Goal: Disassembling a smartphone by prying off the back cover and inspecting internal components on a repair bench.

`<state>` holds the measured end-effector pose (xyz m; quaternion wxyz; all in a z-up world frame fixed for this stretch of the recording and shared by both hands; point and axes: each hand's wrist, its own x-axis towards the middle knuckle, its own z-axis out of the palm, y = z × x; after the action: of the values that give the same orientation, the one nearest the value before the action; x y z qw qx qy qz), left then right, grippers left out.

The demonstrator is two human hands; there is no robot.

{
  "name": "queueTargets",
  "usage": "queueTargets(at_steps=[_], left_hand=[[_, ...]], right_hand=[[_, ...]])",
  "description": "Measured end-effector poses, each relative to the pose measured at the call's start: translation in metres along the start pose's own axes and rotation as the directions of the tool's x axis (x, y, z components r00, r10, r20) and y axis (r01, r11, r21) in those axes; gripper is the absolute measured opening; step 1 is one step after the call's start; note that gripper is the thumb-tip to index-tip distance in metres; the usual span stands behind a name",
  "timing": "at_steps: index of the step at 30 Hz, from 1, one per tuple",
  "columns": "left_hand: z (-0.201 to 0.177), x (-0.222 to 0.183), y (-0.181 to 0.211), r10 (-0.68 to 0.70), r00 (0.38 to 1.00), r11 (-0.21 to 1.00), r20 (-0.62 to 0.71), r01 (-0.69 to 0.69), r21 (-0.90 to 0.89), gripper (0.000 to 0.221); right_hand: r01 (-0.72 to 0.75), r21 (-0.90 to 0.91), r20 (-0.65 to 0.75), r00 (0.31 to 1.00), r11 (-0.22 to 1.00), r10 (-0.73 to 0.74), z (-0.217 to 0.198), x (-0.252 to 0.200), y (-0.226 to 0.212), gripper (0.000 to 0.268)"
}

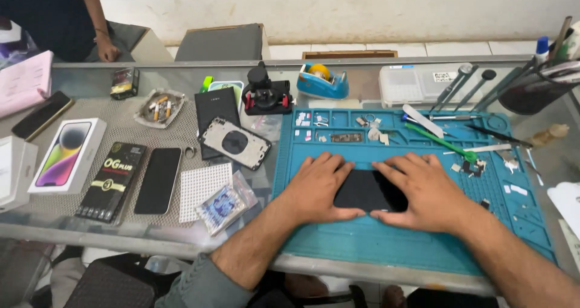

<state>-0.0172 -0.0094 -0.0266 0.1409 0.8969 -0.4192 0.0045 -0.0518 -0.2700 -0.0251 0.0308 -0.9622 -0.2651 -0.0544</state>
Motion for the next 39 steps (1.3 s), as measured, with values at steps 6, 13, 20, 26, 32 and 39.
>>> queueTargets(at_steps=[6,13,20,26,32,39], left_hand=[[-0.025,-0.029,0.02,-0.034,0.972,0.998,-0.233,0.022,-0.055,0.089],[-0.011,-0.188,0.087,0.003,0.642,1.0,-0.767,-0.003,0.002,0.025],[0.217,-0.343,0.041,-0.91,0.275,0.294,-0.312,0.956,-0.014,0.049],[0.254,-0.361,0.019,-0.955,0.296,0.297,-0.03,0.954,-0.039,0.04],[0.19,-0.324,0.069,-0.818,0.481,0.4,0.316,0.869,-0.291,0.044],[0.287,-0.306,0.058,-0.862,0.502,0.506,0.071,0.849,0.149,0.03]], right_hand=[[-0.028,-0.002,0.005,1.0,1.0,0.028,-0.005,-0.002,-0.006,0.09],[0.052,0.034,0.053,0.997,0.998,-0.054,-0.006,-0.004,0.001,0.098],[0.006,0.001,0.104,0.995,1.0,-0.006,-0.004,-0.005,-0.003,0.098],[0.004,-0.001,0.078,0.997,1.0,-0.004,-0.009,-0.009,-0.006,0.096],[0.009,0.067,0.071,0.997,0.998,-0.014,-0.007,-0.004,-0.002,0.098],[0.165,0.091,-0.054,0.986,0.982,-0.16,0.007,-0.005,-0.006,0.09]])
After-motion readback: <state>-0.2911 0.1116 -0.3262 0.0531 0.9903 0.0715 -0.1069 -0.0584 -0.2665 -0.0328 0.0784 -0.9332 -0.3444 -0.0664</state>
